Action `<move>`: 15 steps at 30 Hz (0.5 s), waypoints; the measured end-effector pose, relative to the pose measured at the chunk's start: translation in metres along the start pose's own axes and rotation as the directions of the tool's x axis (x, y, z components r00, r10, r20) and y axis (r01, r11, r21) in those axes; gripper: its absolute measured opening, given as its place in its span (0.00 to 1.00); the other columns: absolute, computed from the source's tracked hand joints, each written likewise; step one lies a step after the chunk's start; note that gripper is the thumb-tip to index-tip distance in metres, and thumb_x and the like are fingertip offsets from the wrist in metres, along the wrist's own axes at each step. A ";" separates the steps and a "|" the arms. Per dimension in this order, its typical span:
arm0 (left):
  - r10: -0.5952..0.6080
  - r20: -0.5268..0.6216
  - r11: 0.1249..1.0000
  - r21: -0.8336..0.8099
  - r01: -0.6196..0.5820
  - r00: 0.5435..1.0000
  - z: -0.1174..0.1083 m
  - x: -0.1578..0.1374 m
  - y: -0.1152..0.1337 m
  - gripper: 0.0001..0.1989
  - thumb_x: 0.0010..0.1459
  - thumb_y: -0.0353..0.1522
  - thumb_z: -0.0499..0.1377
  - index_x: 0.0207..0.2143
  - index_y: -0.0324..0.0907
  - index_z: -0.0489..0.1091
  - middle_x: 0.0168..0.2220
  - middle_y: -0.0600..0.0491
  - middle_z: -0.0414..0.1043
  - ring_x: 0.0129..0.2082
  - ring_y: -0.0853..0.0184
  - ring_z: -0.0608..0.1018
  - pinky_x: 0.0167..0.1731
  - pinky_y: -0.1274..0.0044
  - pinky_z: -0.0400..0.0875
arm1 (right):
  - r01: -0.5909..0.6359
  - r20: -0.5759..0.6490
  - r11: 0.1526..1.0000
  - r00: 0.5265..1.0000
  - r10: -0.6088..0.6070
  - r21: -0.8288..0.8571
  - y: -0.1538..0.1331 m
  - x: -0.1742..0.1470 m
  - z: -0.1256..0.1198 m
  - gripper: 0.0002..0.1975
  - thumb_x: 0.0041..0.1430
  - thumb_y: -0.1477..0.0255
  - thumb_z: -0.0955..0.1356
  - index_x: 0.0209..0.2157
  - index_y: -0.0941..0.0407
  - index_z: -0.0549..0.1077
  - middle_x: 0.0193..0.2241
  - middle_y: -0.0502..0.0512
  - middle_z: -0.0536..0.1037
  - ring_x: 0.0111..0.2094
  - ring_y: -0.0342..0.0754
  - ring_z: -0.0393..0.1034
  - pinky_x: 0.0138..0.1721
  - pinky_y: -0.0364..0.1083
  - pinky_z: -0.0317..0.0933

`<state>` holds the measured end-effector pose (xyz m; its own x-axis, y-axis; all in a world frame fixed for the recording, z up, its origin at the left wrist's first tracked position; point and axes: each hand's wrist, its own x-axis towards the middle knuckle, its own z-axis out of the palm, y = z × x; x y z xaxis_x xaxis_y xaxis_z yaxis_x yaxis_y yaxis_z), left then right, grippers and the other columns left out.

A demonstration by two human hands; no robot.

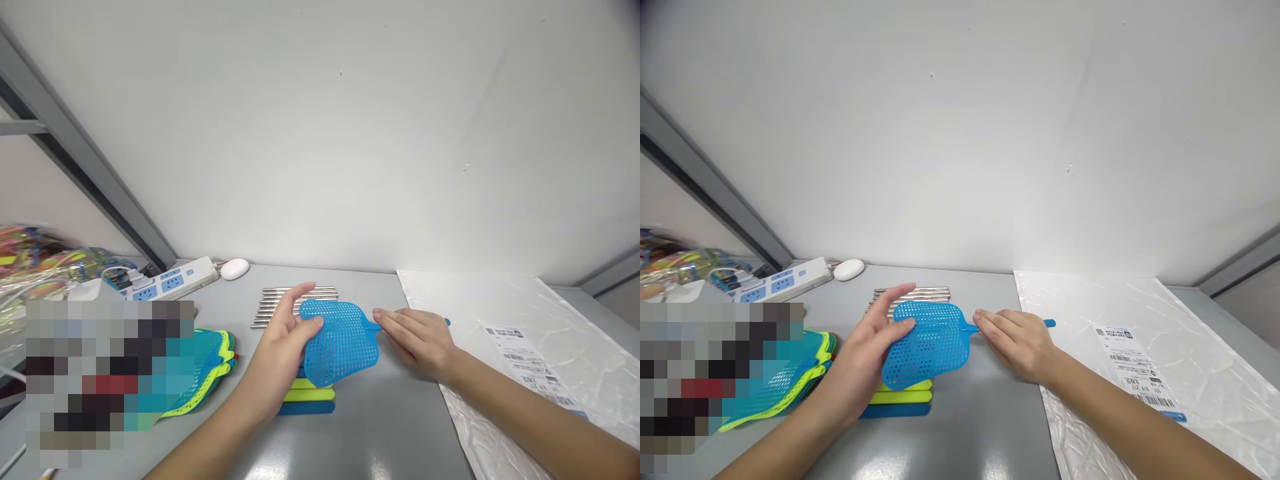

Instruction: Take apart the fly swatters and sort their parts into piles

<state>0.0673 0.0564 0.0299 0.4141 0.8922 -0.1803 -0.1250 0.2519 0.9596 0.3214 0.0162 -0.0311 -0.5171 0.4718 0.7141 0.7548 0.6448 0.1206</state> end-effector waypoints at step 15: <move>0.462 0.547 0.439 0.544 -0.716 0.698 -0.037 0.004 -0.001 0.22 0.58 0.34 0.52 0.56 0.43 0.63 0.41 0.47 0.67 0.39 0.60 0.71 0.42 0.66 0.68 | 0.006 0.003 1.000 1.000 -0.006 0.026 -0.002 -0.006 0.001 0.15 0.58 0.84 0.65 0.47 0.61 0.69 0.28 0.57 0.78 0.28 0.45 0.71 0.27 0.43 0.64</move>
<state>0.0358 0.0734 0.0200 0.7242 0.5347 0.4354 0.1389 -0.7317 0.6674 0.3230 0.0127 -0.0362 -0.5233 0.4697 0.7110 0.7409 0.6630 0.1074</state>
